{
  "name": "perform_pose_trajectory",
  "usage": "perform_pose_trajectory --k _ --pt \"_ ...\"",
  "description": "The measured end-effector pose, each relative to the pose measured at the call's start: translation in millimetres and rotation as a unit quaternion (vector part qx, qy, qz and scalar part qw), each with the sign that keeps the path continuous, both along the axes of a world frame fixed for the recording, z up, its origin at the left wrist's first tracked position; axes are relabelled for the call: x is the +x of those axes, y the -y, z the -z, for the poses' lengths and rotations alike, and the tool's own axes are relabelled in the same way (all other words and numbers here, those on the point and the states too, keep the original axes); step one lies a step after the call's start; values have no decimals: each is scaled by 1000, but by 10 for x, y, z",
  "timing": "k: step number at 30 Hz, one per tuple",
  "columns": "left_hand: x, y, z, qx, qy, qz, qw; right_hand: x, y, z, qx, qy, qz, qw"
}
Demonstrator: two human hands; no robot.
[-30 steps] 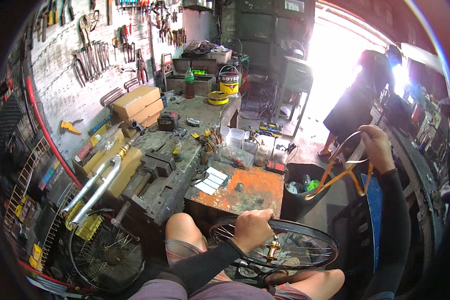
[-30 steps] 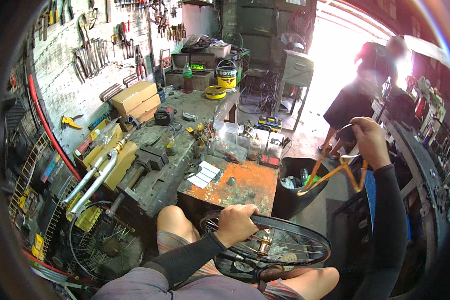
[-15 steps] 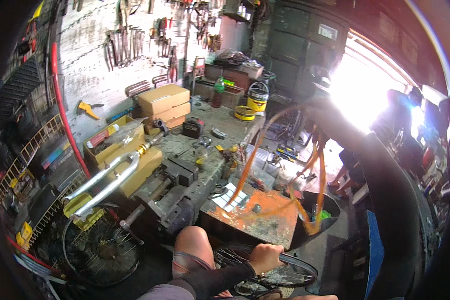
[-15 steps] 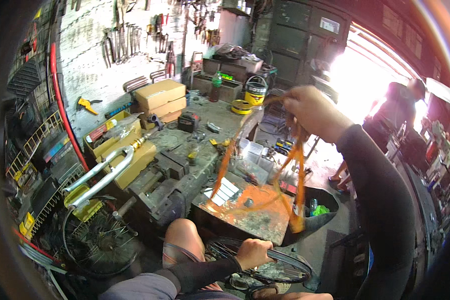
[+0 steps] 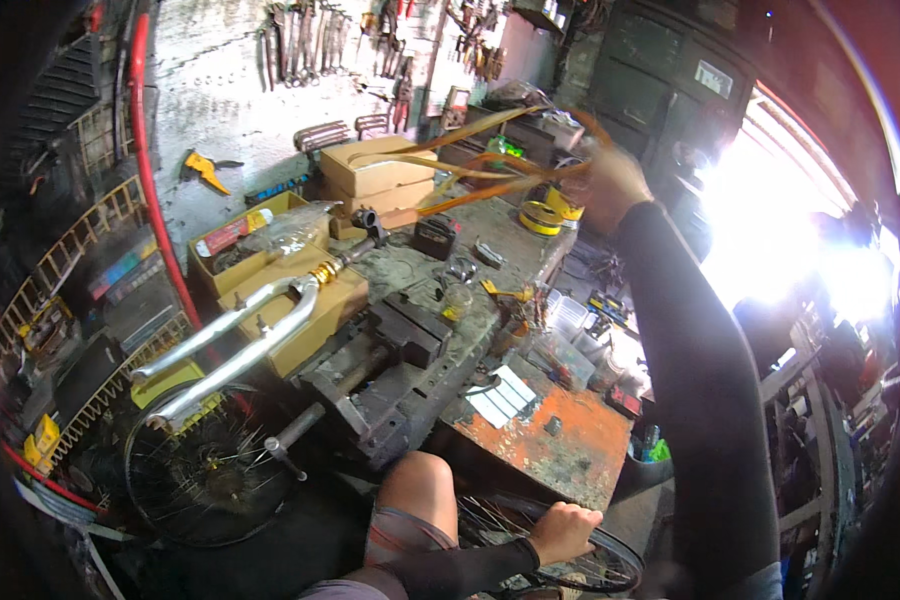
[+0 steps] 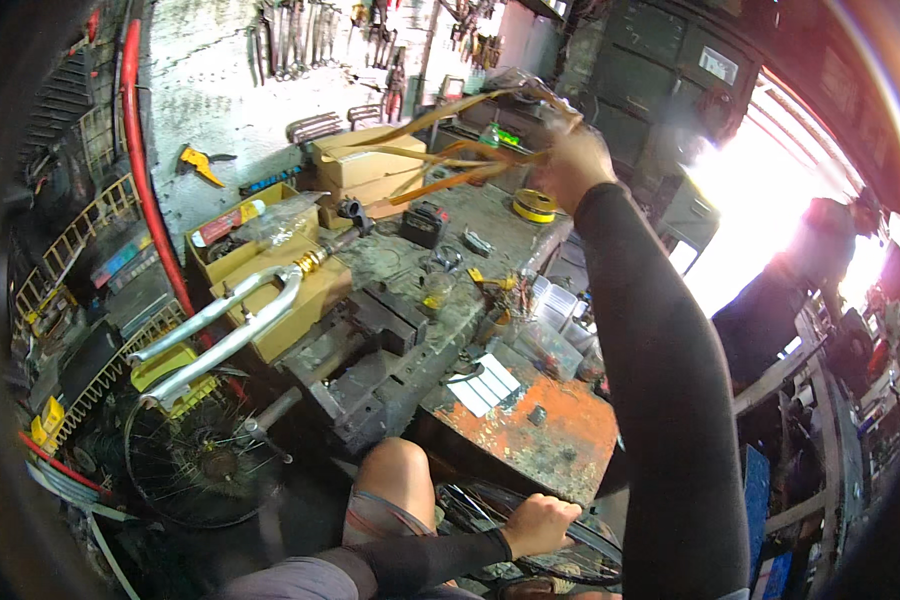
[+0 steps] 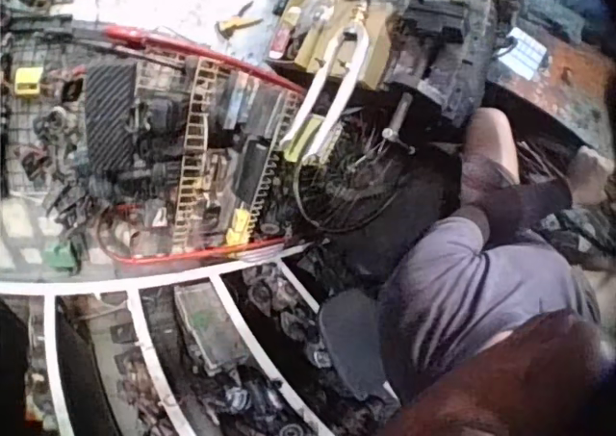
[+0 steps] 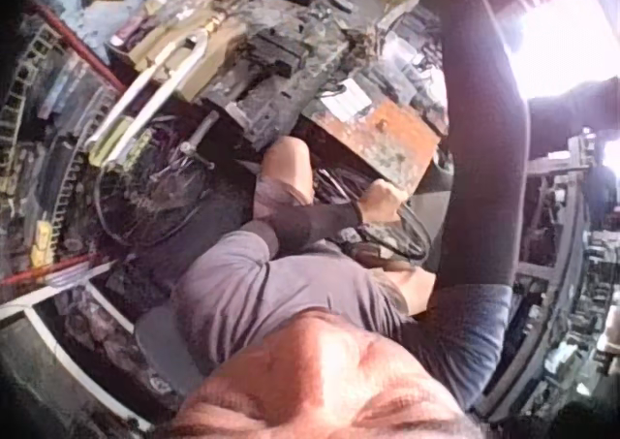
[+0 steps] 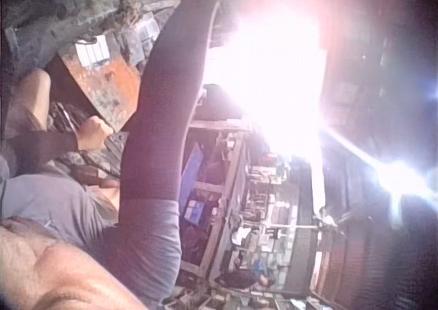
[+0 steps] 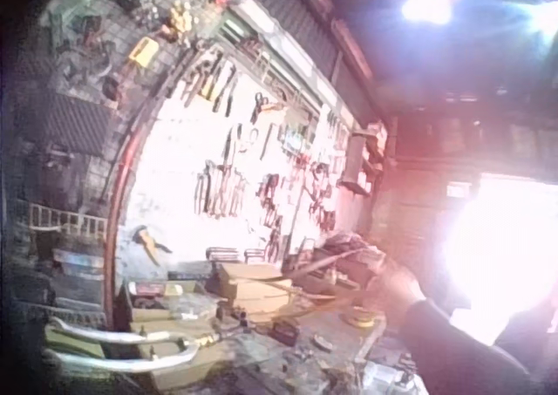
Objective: The person sits on the floor in a workshop and works on a bicycle wheel. They handle the hub and axle, then remove the yellow rim tape from the wheel rim by hand, inspecting the rim as they proceed.
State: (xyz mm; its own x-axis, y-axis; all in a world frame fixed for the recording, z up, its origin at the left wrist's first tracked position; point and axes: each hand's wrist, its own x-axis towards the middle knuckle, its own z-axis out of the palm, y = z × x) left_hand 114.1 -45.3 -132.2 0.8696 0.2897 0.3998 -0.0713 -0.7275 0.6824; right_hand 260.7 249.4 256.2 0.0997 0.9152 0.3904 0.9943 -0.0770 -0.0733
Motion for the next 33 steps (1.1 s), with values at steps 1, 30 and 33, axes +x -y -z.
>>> perform_pose_trajectory --k 1,30,33 --pt "17 3 22 6 -1 -7 1000 -38 70 196 -116 -385 -17 915" --pt "-451 -859 -116 -57 -235 13 970 484 6492 3890 43 -400 195 895" --pt "-340 -504 -423 -53 -165 56 983 567 6590 3667 -53 -345 259 901"
